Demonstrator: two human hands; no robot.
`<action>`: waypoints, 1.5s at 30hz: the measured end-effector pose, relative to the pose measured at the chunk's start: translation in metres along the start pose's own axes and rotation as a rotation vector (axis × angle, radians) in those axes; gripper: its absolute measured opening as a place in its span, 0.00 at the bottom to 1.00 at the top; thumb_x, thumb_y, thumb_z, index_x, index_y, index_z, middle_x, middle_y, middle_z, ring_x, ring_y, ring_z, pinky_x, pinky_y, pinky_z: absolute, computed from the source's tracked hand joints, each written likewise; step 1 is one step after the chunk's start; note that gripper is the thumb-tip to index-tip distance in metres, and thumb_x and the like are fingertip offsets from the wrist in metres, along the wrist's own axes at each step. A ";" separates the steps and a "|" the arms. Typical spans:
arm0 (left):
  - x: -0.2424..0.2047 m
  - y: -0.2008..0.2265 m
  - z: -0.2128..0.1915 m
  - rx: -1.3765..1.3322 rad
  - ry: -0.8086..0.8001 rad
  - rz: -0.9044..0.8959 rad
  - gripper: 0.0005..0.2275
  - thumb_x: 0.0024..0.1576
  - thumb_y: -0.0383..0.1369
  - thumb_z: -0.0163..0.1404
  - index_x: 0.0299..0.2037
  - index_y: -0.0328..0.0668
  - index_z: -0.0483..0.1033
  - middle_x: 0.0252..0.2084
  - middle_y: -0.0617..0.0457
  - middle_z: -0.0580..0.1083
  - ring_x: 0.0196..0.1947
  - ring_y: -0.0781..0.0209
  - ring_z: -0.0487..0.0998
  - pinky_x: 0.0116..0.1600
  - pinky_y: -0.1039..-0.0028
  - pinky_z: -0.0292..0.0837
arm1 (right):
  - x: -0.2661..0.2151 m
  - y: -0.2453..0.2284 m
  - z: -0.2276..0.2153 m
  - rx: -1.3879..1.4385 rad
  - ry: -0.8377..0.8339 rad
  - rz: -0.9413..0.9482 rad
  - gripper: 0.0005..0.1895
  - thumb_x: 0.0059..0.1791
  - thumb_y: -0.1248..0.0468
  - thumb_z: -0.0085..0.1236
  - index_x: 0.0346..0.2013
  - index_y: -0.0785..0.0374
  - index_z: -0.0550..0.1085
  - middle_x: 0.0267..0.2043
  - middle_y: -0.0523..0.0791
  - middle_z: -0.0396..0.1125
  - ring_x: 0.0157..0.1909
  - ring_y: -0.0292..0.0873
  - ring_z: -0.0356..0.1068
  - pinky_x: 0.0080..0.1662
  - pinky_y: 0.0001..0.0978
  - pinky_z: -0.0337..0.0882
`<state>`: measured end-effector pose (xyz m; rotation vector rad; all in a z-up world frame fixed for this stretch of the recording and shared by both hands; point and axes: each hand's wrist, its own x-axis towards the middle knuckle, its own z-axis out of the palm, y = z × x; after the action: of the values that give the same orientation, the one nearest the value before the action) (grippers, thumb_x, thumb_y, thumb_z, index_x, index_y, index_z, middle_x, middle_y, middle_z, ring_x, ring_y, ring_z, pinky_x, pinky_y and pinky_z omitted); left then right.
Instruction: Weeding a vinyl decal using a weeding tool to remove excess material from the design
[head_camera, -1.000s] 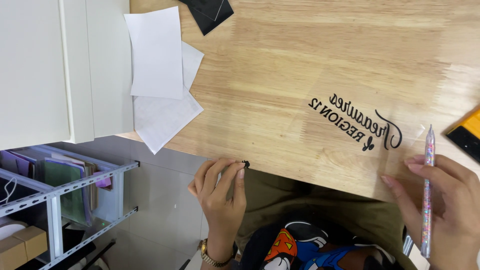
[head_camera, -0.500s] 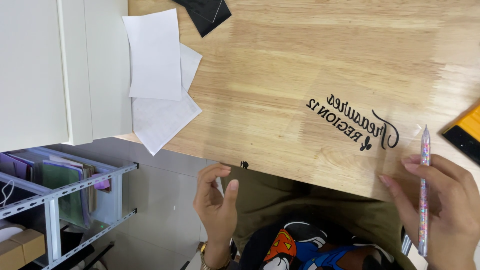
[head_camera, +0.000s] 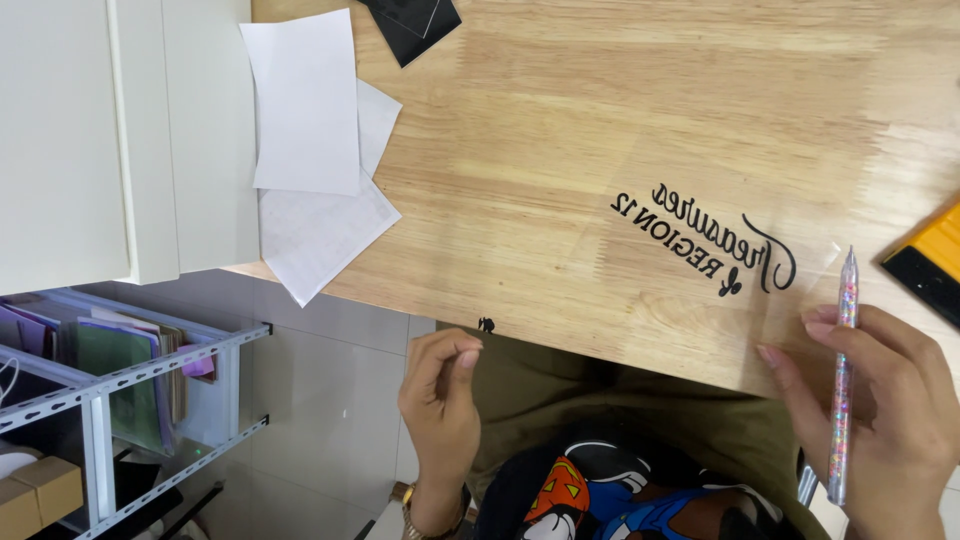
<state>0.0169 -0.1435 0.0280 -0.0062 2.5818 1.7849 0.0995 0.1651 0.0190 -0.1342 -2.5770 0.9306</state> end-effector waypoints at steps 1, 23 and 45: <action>0.002 0.000 0.001 0.171 0.052 0.037 0.05 0.63 0.27 0.49 0.38 0.43 0.79 0.38 0.56 0.77 0.43 0.61 0.73 0.48 0.76 0.70 | 0.000 0.000 0.000 -0.003 -0.001 -0.006 0.20 0.53 0.77 0.74 0.54 0.80 0.72 0.57 0.64 0.71 0.60 0.61 0.71 0.65 0.49 0.71; 0.006 -0.029 0.007 0.654 0.228 0.429 0.06 0.59 0.25 0.59 0.38 0.51 0.84 0.38 0.65 0.69 0.42 0.58 0.61 0.47 0.75 0.63 | 0.001 0.003 0.000 0.009 0.003 -0.024 0.20 0.52 0.77 0.75 0.53 0.79 0.72 0.56 0.64 0.72 0.59 0.60 0.72 0.65 0.48 0.71; 0.016 0.015 -0.013 0.279 -0.003 -0.145 0.01 0.56 0.34 0.59 0.35 0.55 0.84 0.47 0.61 0.69 0.48 0.63 0.64 0.59 0.71 0.58 | 0.005 -0.001 -0.001 -0.004 0.011 -0.033 0.17 0.53 0.77 0.74 0.52 0.78 0.74 0.55 0.64 0.71 0.55 0.59 0.73 0.61 0.46 0.72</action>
<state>0.0006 -0.1504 0.0465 -0.1842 2.7245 1.3670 0.0956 0.1657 0.0216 -0.0979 -2.5636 0.9100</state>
